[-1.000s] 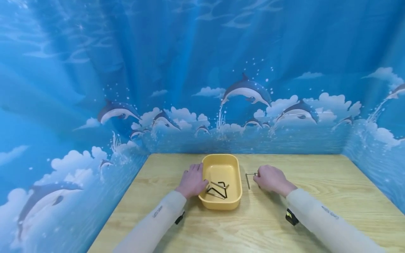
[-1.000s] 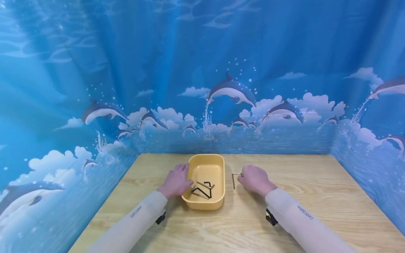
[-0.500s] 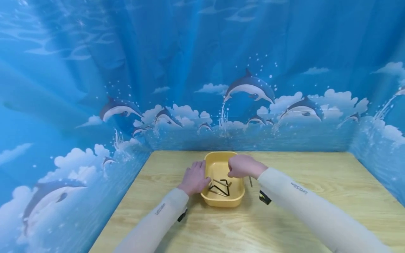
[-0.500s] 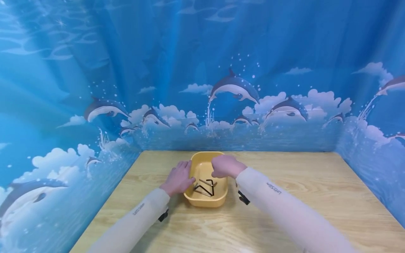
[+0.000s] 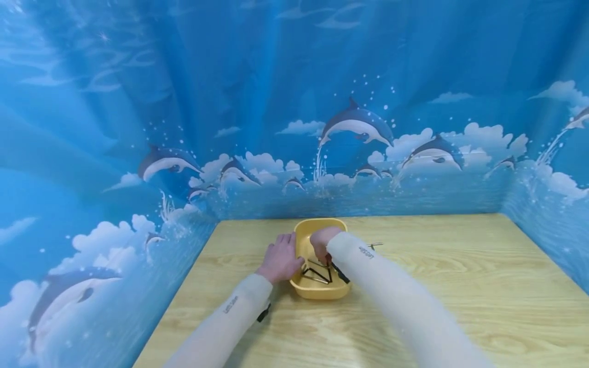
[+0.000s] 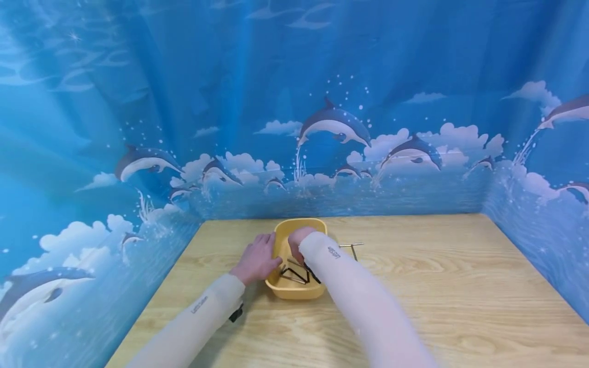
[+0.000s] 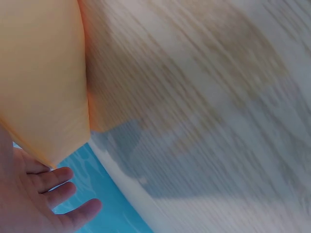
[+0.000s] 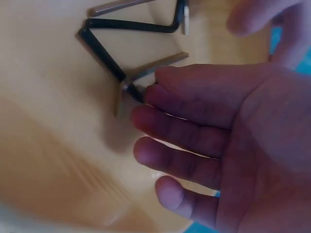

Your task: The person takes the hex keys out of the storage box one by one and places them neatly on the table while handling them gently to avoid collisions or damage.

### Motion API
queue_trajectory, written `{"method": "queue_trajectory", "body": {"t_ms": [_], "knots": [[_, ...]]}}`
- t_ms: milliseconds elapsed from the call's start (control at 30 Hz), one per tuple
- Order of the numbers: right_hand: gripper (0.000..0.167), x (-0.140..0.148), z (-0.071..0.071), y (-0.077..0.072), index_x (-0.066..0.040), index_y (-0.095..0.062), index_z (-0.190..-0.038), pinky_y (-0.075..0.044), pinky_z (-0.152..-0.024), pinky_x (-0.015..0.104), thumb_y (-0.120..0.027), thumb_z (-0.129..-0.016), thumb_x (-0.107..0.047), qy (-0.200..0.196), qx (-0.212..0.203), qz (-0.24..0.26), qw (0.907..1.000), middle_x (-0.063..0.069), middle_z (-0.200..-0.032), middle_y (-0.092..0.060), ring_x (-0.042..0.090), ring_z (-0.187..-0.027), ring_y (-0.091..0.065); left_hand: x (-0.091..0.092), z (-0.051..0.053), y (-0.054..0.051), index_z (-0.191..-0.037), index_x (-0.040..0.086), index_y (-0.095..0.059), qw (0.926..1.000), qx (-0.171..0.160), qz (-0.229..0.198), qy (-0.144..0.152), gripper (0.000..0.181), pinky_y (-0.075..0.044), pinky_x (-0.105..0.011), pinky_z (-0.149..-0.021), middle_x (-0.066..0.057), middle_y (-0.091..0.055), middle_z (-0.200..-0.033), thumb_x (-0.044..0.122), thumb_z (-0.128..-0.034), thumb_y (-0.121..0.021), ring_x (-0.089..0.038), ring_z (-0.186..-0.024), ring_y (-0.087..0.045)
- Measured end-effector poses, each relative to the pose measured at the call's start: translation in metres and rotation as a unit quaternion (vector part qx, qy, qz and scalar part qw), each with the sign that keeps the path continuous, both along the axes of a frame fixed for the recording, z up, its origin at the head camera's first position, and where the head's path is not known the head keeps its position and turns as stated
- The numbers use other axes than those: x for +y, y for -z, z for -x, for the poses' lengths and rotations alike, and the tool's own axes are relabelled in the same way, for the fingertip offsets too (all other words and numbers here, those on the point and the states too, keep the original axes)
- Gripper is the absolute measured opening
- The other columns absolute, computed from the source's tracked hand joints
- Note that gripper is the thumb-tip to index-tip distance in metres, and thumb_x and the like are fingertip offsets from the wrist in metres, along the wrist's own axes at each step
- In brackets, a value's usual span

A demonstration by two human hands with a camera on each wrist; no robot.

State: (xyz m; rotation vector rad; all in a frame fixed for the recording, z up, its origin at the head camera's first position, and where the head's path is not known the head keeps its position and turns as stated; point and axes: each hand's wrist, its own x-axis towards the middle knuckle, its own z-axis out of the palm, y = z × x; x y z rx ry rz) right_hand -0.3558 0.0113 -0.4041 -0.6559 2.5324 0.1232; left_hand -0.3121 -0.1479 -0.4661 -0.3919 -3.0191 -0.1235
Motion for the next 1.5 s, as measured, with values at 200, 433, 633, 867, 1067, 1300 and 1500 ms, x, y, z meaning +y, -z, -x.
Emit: {"method": "queue_trajectory", "body": {"t_ms": [200, 433, 633, 867, 1067, 1300, 1500], "knots": [[0.017, -0.006, 0.0, 0.006, -0.017, -0.063, -0.074, -0.042, -0.058, 0.025, -0.074, -0.087, -0.012, -0.018, 0.013, -0.039, 0.999, -0.002, -0.075, -0.055, 0.012, -0.065, -0.049, 0.0, -0.001, 0.0, -0.154, -0.002, -0.032, 1.0, 0.0, 0.003, -0.003, 0.079, -0.043, -0.057, -0.108, -0.02, -0.046, -0.15, 0.043, -0.0953, -0.06, -0.035, -0.14, -0.042], [0.014, -0.008, -0.011, 0.001, -0.018, -0.071, -0.079, -0.055, -0.076, 0.027, -0.085, -0.079, -0.017, 0.008, 0.035, -0.026, 0.999, -0.004, -0.082, -0.065, 0.013, -0.081, -0.06, 0.0, -0.001, 0.0, -0.154, -0.002, -0.032, 1.0, 0.002, -0.003, -0.001, 0.077, -0.041, -0.058, -0.109, -0.02, -0.045, -0.151, 0.041, -0.0966, -0.059, -0.036, -0.141, -0.04], [0.016, -0.008, -0.018, -0.002, -0.019, -0.071, -0.081, -0.057, -0.08, 0.028, -0.087, -0.079, -0.019, 0.021, 0.043, -0.021, 0.9986, -0.004, -0.088, -0.064, 0.014, -0.088, -0.061, 0.0, 0.001, 0.002, -0.155, -0.001, -0.031, 1.0, -0.001, -0.004, -0.004, 0.077, -0.041, -0.058, -0.109, -0.02, -0.045, -0.151, 0.041, -0.097, -0.059, -0.035, -0.141, -0.04], [0.016, -0.008, -0.009, 0.011, -0.022, -0.072, -0.079, -0.058, -0.08, 0.028, -0.088, -0.079, -0.022, 0.02, 0.046, -0.048, 0.9976, -0.006, -0.087, -0.065, 0.011, -0.088, -0.062, 0.0, 0.003, 0.004, -0.155, 0.0, -0.031, 1.0, -0.002, 0.0, -0.005, 0.077, -0.043, -0.057, -0.108, -0.019, -0.046, -0.15, 0.043, -0.0967, -0.058, -0.034, -0.14, -0.041], [0.015, -0.01, -0.005, 0.017, -0.021, -0.07, -0.078, -0.057, -0.075, 0.026, -0.085, -0.082, -0.02, 0.006, 0.05, -0.066, 0.9966, -0.007, -0.084, -0.064, 0.01, -0.083, -0.06, -0.001, 0.001, 0.002, -0.155, -0.001, -0.031, 1.0, -0.003, -0.004, -0.002, 0.078, -0.043, -0.058, -0.107, -0.02, -0.046, -0.15, 0.042, -0.0967, -0.059, -0.035, -0.14, -0.041], [0.015, -0.008, -0.005, 0.012, -0.016, -0.068, -0.08, -0.056, -0.071, 0.027, -0.082, -0.081, -0.011, -0.001, 0.046, -0.05, 0.9977, -0.001, -0.084, -0.063, 0.014, -0.08, -0.059, -0.001, 0.0, 0.002, -0.156, -0.001, -0.03, 0.9999, -0.004, -0.01, -0.002, 0.078, -0.042, -0.058, -0.108, -0.02, -0.045, -0.151, 0.042, -0.0973, -0.059, -0.035, -0.141, -0.04], [0.015, -0.005, -0.004, 0.009, -0.014, -0.067, -0.078, -0.049, -0.06, 0.027, -0.077, -0.083, -0.004, -0.029, 0.084, -0.047, 0.9949, -0.001, -0.082, -0.062, 0.014, -0.071, -0.054, -0.001, -0.001, 0.002, -0.157, -0.001, -0.028, 0.9998, -0.013, -0.013, -0.002, 0.078, -0.041, -0.058, -0.109, -0.02, -0.043, -0.153, 0.042, -0.0982, -0.057, -0.035, -0.143, -0.038]]}}
